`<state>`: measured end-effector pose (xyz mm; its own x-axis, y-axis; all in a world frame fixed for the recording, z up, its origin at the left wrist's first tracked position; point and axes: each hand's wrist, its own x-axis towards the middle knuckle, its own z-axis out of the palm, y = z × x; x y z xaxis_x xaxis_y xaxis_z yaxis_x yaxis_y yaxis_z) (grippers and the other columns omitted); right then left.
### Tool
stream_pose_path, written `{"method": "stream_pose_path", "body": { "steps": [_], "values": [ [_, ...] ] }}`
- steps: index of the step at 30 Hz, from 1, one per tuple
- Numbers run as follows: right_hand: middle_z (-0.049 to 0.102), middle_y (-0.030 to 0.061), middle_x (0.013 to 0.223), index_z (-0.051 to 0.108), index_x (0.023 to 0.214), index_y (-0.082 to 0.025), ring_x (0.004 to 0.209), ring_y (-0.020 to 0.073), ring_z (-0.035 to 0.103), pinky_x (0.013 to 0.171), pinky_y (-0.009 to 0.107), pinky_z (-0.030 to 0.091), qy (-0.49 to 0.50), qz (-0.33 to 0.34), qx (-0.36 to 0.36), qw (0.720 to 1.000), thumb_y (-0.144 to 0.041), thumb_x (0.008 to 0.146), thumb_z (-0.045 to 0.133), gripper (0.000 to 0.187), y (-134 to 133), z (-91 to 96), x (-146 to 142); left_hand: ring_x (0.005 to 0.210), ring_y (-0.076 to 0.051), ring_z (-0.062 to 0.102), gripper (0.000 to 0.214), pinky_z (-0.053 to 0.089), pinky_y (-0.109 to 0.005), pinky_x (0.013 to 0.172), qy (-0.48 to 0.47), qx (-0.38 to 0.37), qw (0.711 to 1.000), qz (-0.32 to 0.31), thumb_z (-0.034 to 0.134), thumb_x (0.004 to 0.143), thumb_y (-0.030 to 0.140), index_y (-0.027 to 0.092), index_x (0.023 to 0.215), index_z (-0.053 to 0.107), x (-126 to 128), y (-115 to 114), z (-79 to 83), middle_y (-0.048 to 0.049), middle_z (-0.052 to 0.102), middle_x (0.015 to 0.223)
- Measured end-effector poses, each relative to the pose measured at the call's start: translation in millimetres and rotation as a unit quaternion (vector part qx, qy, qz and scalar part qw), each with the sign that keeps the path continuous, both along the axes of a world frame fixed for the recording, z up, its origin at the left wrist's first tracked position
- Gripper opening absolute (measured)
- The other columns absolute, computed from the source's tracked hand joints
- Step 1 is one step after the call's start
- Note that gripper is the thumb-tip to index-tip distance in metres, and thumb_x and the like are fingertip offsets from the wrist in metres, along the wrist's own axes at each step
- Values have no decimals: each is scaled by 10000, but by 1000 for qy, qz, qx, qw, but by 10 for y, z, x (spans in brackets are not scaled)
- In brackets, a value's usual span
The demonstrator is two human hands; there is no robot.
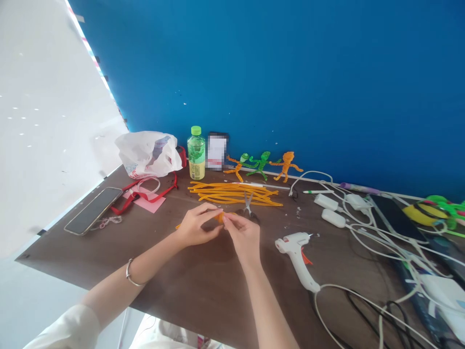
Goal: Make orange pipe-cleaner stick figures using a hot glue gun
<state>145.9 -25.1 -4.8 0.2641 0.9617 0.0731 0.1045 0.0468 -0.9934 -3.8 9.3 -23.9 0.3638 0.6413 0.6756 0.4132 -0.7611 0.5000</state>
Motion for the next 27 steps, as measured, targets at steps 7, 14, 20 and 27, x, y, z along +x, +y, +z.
{"method": "stream_pose_path", "body": {
  "steps": [7,14,20,27],
  "values": [
    [725,65,801,727,799,-178,740,238,673,711,379,548,-54,7,14,998,-307,639,698,207,-26,76,-24,847,-146,620,308,521,-254,750,29,14,999,32,526,745,209,235,1038,618,20,10,-41,-52,644,969],
    [719,70,837,708,862,-167,731,217,667,709,363,545,-104,13,51,993,-286,677,656,227,-33,27,-22,834,-137,619,309,523,-237,724,21,13,999,38,513,763,211,235,1055,614,38,-5,-51,-49,641,958],
    [713,44,781,691,866,-196,671,190,650,670,326,537,-251,-5,102,963,-258,705,585,203,-47,18,-26,826,-135,619,288,520,-231,719,17,-18,999,35,517,767,228,237,1034,625,59,-18,-52,-50,643,947],
    [703,30,739,688,827,-210,622,176,638,631,299,527,-309,8,122,943,-238,700,572,174,-57,33,-5,796,-140,624,264,499,-219,644,58,1,998,26,534,747,228,222,990,638,33,-4,-34,-51,656,951]
  ]
}}
